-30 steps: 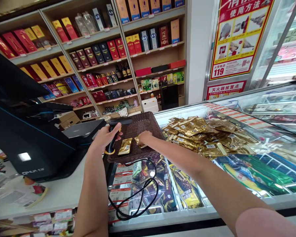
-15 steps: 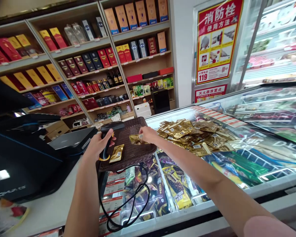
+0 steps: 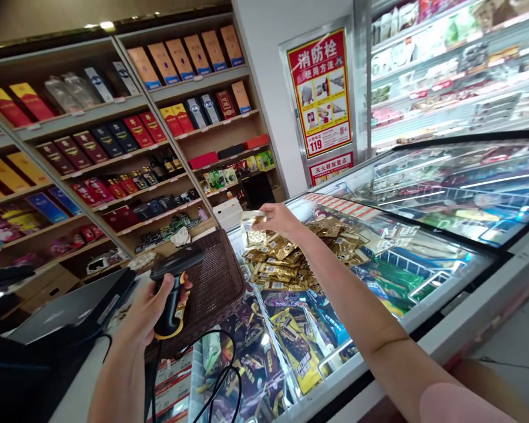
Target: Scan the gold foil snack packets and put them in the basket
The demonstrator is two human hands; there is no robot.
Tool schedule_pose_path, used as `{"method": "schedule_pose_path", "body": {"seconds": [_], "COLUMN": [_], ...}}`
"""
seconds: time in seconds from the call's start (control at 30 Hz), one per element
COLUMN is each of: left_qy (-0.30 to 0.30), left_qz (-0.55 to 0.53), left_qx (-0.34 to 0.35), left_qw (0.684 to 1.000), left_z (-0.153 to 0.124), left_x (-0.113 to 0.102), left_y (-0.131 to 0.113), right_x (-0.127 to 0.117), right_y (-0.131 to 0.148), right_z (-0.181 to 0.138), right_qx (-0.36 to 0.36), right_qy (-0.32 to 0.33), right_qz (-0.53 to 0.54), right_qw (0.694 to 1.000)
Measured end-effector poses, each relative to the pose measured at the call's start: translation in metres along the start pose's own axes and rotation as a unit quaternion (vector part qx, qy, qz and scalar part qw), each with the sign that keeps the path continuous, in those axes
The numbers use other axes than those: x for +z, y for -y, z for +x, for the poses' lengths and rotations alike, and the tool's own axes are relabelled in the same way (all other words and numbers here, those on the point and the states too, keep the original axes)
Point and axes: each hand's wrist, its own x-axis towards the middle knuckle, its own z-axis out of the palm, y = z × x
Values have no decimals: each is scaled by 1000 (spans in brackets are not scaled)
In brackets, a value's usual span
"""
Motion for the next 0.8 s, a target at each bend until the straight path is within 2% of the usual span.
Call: {"method": "schedule_pose_path", "body": {"seconds": [0.1, 0.23, 0.33, 0.47, 0.8], "left_qy": [8, 25, 38, 41, 34], "left_qz": [23, 56, 106, 160, 148], "left_qx": [-4, 13, 37, 50, 57], "left_qw": [1000, 998, 993, 985, 987], "left_z": [2, 3, 1, -2, -8], "left_x": [8, 19, 25, 24, 25], "left_y": [2, 6, 6, 3, -2], "right_x": [2, 5, 6, 6, 10], "right_y": [-10, -27, -34, -33, -37], "right_z": [5, 10, 11, 10, 12], "right_qx": [21, 56, 69, 70, 67], "right_qy": [8, -39, -46, -38, -54], "right_qz": [65, -68, -148, -192, -241], "right_qw": [998, 995, 985, 978, 967]}}
